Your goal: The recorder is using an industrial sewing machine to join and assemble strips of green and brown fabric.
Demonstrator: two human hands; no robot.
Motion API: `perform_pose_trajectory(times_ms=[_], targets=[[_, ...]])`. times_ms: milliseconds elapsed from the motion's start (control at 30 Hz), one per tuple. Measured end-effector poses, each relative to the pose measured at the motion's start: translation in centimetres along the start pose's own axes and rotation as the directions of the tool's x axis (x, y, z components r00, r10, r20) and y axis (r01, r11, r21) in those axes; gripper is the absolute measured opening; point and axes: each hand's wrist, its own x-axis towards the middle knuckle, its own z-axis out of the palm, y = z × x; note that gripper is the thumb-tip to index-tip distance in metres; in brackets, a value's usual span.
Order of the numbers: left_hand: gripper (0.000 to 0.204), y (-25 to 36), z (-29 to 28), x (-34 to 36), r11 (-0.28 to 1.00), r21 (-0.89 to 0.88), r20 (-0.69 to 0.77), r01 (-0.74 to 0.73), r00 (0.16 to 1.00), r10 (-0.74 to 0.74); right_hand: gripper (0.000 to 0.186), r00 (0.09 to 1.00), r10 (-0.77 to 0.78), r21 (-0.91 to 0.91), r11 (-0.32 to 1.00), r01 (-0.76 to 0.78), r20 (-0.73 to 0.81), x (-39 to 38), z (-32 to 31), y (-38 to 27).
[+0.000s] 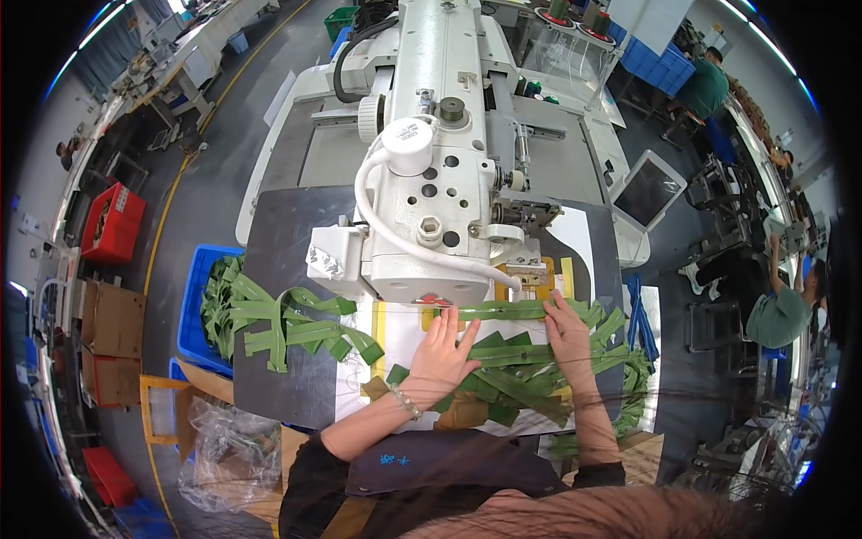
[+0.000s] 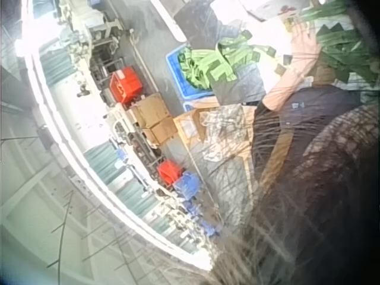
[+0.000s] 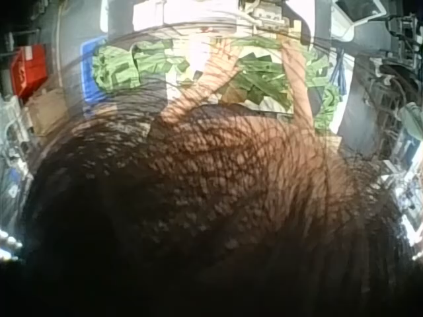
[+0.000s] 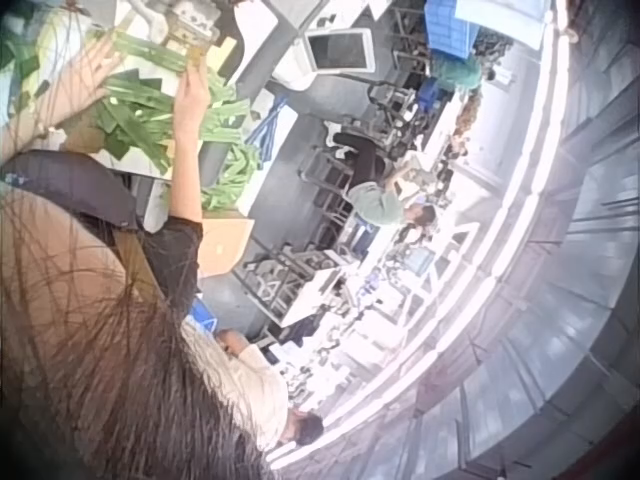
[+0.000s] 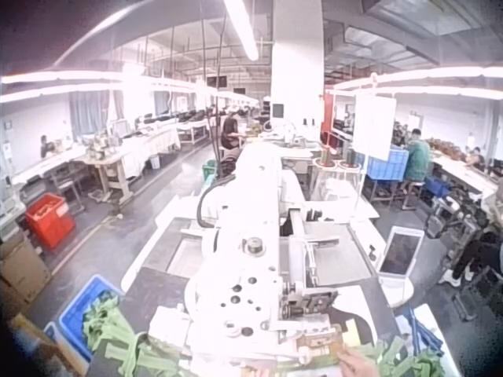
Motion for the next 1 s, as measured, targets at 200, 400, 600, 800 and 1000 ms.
perform_pose_trajectory(times_ms=[200, 400, 600, 800, 1000], targets=[[0.079, -0.2, 0.2, 0.6, 1.0, -0.017, -0.001, 0.018, 1.0, -0.018, 0.022, 0.997, -0.067, -0.082, 0.994, 0.07, 0.038, 0.2, 0.1, 0.1], [0.076, -0.1, -0.4, 0.8, 1.0, 0.016, -0.013, 0.023, 1.0, -0.023, 0.02, 0.991, -0.108, -0.231, 0.969, 0.088, -0.075, 1.2, -0.8, -0.4], [0.062, 0.1, -1.1, -0.2, 0.984, -0.093, -0.097, -0.152, 0.985, 0.143, 0.029, 0.985, -0.15, 0.025, 0.989, 0.149, 0.08, 3.1, 2.3, -2.8], [0.043, -0.2, -3.6, -1.6, 0.921, -0.087, -0.268, -0.379, 0.9, 0.345, 0.041, 0.966, -0.15, 0.436, 0.899, 0.044, 0.212, 4.4, 9.9, -3.5], [0.042, -2.0, -3.2, -3.0, 0.931, -0.14, -0.28, -0.338, 0.915, 0.29, 0.037, 0.882, 0.063, 0.612, 0.697, -0.373, 0.466, 5.0, 7.8, -4.0]])
